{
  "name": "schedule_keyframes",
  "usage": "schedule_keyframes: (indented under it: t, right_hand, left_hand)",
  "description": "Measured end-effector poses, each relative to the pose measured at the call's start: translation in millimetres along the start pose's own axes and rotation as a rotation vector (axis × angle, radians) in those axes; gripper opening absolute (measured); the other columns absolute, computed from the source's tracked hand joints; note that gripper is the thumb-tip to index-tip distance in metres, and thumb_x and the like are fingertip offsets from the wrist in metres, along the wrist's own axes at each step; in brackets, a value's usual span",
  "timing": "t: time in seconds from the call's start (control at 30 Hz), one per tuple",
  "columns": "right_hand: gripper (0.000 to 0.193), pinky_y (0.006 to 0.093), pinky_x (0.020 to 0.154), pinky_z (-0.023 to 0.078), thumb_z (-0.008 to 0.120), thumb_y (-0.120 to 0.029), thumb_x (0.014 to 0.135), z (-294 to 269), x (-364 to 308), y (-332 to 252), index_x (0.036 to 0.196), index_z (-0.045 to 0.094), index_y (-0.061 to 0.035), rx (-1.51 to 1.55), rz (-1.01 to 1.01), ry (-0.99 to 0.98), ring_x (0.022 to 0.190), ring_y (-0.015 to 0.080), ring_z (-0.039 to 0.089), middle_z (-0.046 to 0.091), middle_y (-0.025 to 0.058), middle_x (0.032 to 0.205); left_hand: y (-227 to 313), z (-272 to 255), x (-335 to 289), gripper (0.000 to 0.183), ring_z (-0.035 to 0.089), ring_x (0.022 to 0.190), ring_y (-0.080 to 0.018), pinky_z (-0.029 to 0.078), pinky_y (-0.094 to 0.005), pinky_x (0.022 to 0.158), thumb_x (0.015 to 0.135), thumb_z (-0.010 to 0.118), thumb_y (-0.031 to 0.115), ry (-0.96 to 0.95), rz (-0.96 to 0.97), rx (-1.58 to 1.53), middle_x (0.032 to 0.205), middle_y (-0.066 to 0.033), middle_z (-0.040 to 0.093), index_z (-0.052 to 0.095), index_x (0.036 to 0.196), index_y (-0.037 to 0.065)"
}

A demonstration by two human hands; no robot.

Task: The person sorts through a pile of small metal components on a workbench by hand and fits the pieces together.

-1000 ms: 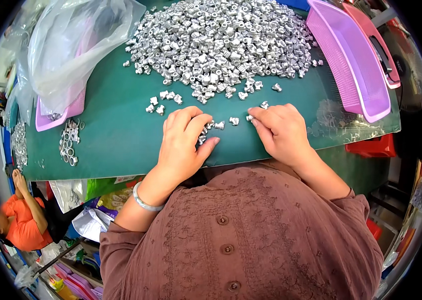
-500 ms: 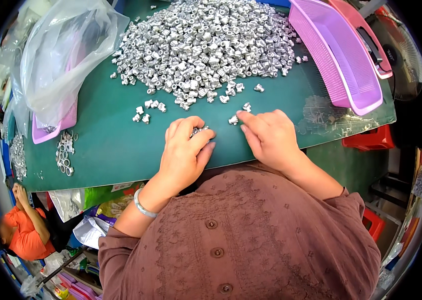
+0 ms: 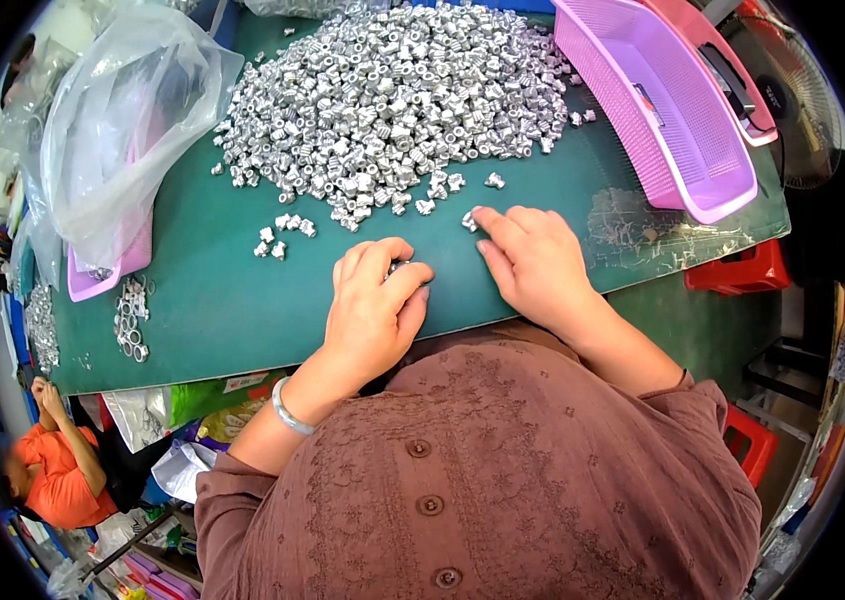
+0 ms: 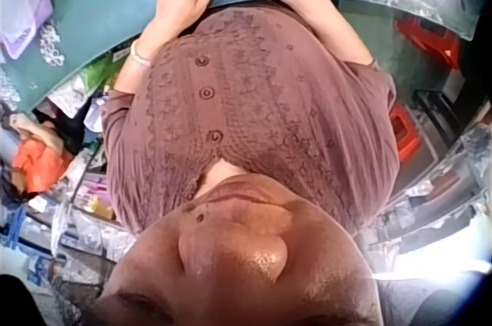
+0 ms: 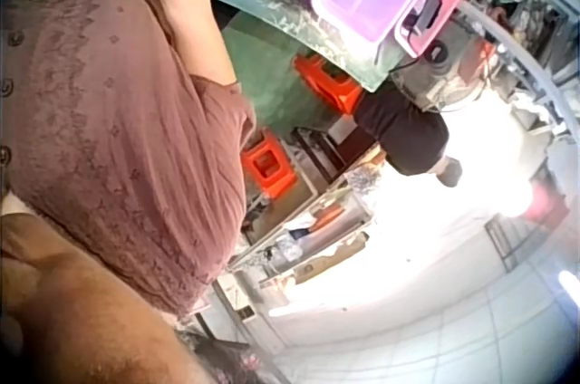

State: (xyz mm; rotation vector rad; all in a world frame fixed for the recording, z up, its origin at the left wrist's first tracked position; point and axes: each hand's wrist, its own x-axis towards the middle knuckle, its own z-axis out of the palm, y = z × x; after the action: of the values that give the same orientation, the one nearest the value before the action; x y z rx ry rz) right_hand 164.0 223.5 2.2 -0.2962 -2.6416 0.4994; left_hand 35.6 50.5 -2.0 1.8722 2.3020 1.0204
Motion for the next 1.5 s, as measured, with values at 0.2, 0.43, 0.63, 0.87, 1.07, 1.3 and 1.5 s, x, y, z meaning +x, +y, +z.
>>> schedule_keyframes:
  t: [0.2, 0.43, 0.63, 0.87, 1.07, 1.3, 1.5]
  right_hand:
    - [0.028, 0.0390, 0.065, 0.042, 0.063, -0.011, 0.081, 4, 10, -1, 0.108, 0.063, -0.0101, 0.133, -0.129, -0.114, 0.072, 0.0271, 0.055, 0.055, 0.0057, 0.077]
    - [0.029, 0.0406, 0.069, 0.045, 0.058, -0.008, 0.082, 8, 27, 1, 0.110, 0.063, -0.0093, 0.055, -0.122, -0.164, 0.075, 0.0295, 0.058, 0.058, 0.0079, 0.078]
    - [0.024, 0.0417, 0.070, 0.047, 0.058, -0.010, 0.082, 0, 27, 4, 0.105, 0.065, -0.0082, 0.153, -0.097, -0.247, 0.077, 0.0307, 0.060, 0.060, 0.0092, 0.080]
    - [0.015, 0.0432, 0.068, 0.048, 0.063, -0.011, 0.080, 6, 35, 14, 0.095, 0.065, -0.0065, 0.205, -0.029, -0.081, 0.077, 0.0327, 0.060, 0.060, 0.0098, 0.080]
    - [0.013, 0.0433, 0.067, 0.048, 0.064, -0.011, 0.079, 10, 52, 17, 0.091, 0.064, -0.0064, 0.179, -0.010, -0.056, 0.075, 0.0322, 0.060, 0.059, 0.0101, 0.078]
    - [0.011, 0.0434, 0.064, 0.048, 0.066, -0.012, 0.077, 14, 54, 17, 0.086, 0.063, -0.0082, 0.124, -0.051, -0.053, 0.074, 0.0302, 0.061, 0.060, 0.0082, 0.076]
    - [0.011, 0.0412, 0.067, 0.046, 0.067, -0.013, 0.077, 13, 56, 16, 0.087, 0.063, -0.0088, 0.108, -0.027, -0.076, 0.075, 0.0281, 0.061, 0.061, 0.0068, 0.077]
  left_hand:
    - [7, -1, 3, 0.036, 0.052, 0.096, -0.0304, 0.040, -0.0391, 0.086, 0.071, 0.072, 0.006, 0.021, -0.095, -0.059, 0.105, -0.0125, 0.055, 0.060, 0.105, 0.001]
    - [3, -1, 4, 0.041, 0.051, 0.098, -0.0315, 0.042, -0.0382, 0.085, 0.076, 0.072, 0.012, 0.026, -0.091, -0.062, 0.107, -0.0147, 0.054, 0.057, 0.112, -0.001]
    - [-1, 2, 10, 0.046, 0.051, 0.095, -0.0312, 0.043, -0.0374, 0.083, 0.080, 0.070, 0.012, 0.066, -0.143, -0.045, 0.108, -0.0155, 0.053, 0.055, 0.121, -0.003]
    - [-3, 3, 19, 0.034, 0.053, 0.092, -0.0293, 0.044, -0.0366, 0.080, 0.080, 0.067, 0.008, 0.055, -0.191, -0.028, 0.099, -0.0131, 0.055, 0.060, 0.112, -0.002]
    - [-9, 5, 23, 0.031, 0.056, 0.082, -0.0270, 0.046, -0.0346, 0.074, 0.079, 0.067, 0.004, 0.101, -0.203, -0.054, 0.092, -0.0121, 0.057, 0.061, 0.109, 0.000]
    - [-9, 3, 29, 0.030, 0.057, 0.081, -0.0304, 0.047, -0.0390, 0.069, 0.079, 0.067, 0.010, 0.033, -0.322, -0.076, 0.086, -0.0116, 0.056, 0.062, 0.107, 0.002]
    - [-9, 3, 33, 0.028, 0.058, 0.078, -0.0295, 0.047, -0.0391, 0.068, 0.078, 0.068, 0.011, 0.007, -0.366, -0.049, 0.084, -0.0105, 0.057, 0.063, 0.105, 0.005]
